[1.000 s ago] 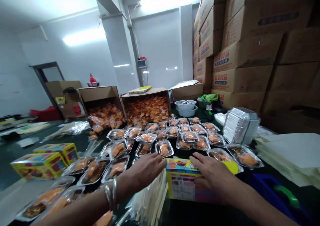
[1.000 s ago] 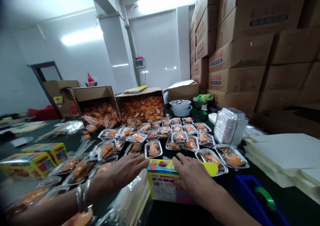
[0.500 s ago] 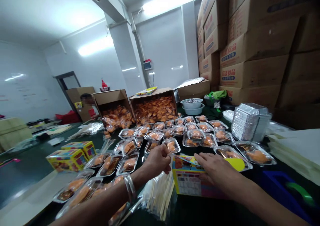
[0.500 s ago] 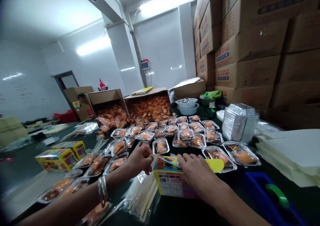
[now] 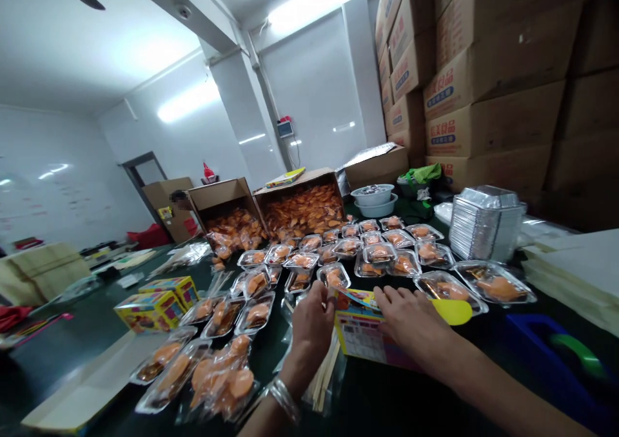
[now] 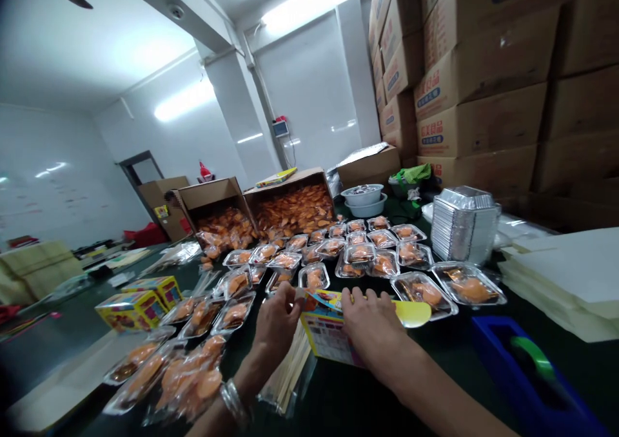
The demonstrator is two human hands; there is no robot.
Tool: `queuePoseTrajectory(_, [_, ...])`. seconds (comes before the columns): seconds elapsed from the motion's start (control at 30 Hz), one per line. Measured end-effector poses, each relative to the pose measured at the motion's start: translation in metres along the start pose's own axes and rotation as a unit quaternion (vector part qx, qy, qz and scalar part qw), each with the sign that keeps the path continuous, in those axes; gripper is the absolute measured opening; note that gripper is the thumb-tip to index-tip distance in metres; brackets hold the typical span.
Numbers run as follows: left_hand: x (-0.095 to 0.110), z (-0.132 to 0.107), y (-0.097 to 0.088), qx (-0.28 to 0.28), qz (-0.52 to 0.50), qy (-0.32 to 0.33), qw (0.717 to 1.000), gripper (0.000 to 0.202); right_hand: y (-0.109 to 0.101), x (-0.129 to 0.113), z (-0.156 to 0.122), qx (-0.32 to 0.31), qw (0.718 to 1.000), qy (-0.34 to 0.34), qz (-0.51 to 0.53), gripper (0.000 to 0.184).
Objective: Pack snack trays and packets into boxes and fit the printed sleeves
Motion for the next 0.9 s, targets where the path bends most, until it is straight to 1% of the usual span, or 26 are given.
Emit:
queuePoseTrajectory(0.1, [0.001, 0.003, -0.019, -0.067, 0.016, 0.057, 0.996, 0.009, 0.002, 0.001, 0.0, 0.005, 1.0, -0.001, 0.008, 0.045])
queuePoseTrajectory(0.17, [-0.003, 0.01, -0.034, -0.112, 0.008, 0.095, 0.989, 0.006, 0.004, 0.002, -0.001, 0.005, 1.0, -0.005, 0.012, 0.047])
queuePoseTrajectory(0.2, [-0.007, 0.013, -0.039, -0.128, 0.002, 0.115, 0.985, 0.009, 0.005, 0.004, -0.001, 0.006, 1.0, -0.006, 0.014, 0.048])
queuePoseTrajectory(0.27, [-0.017, 0.015, -0.042, -0.173, -0.018, 0.169, 0.97, 0.035, 0.008, 0.006, -0.003, 0.007, 1.0, -0.007, 0.017, 0.049])
queuePoseTrajectory(0.33, [-0.029, 0.007, -0.038, -0.231, -0.036, 0.244, 0.941, 0.062, 0.012, 0.008, -0.003, 0.008, 1.0, -0.011, 0.021, 0.052])
queuePoseTrajectory(0.4, [-0.036, -0.003, -0.031, -0.279, -0.031, 0.3, 0.912, 0.071, 0.017, 0.008, -0.003, 0.007, 0.999, -0.023, 0.023, 0.056])
queuePoseTrajectory(0.43, [-0.036, -0.006, -0.029, -0.291, -0.012, 0.317, 0.903, 0.073, 0.019, 0.007, -0.002, 0.006, 0.999, -0.03, 0.023, 0.057])
queuePoseTrajectory(0.5, [-0.027, -0.005, -0.026, -0.294, 0.044, 0.339, 0.893, 0.07, 0.019, 0.004, -0.001, 0.008, 0.999, -0.037, 0.022, 0.056])
queuePoseTrajectory(0.57, [-0.01, 0.004, -0.022, -0.289, 0.087, 0.371, 0.879, 0.063, 0.014, 0.007, 0.0, 0.018, 0.999, -0.037, 0.028, 0.053])
queuePoseTrajectory(0.63, [0.008, 0.015, -0.012, -0.27, 0.098, 0.403, 0.869, 0.058, 0.003, 0.019, -0.004, 0.017, 0.997, -0.051, 0.063, 0.049])
queuePoseTrajectory(0.7, [0.017, 0.022, 0.001, -0.248, 0.096, 0.416, 0.87, 0.057, -0.013, 0.04, -0.013, 0.002, 0.99, -0.082, 0.114, 0.053])
queuePoseTrajectory(0.77, [0.016, 0.025, 0.014, -0.227, 0.096, 0.416, 0.875, 0.056, -0.029, 0.065, -0.026, -0.018, 0.985, -0.104, 0.137, 0.059])
queuePoseTrajectory(0.8, [0.014, 0.025, 0.019, -0.222, 0.096, 0.416, 0.877, 0.055, -0.036, 0.076, -0.031, -0.022, 0.986, -0.104, 0.126, 0.06])
queuePoseTrajectory(0.83, [0.012, 0.025, 0.022, -0.221, 0.097, 0.418, 0.876, 0.055, -0.042, 0.084, -0.035, -0.023, 0.99, -0.095, 0.1, 0.056])
queuePoseTrajectory(0.9, [0.007, 0.025, 0.024, -0.226, 0.106, 0.416, 0.874, 0.055, -0.048, 0.091, -0.038, -0.02, 0.997, -0.059, 0.036, 0.042])
Point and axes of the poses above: each hand's wrist, its own z-axis towards the middle knuckle, its own y-axis out of the palm, x = y × z, the point moved 2 cm from there along z, towards the middle knuckle, and after that the axes turned 10 degrees about y, right-handed, at the moved point
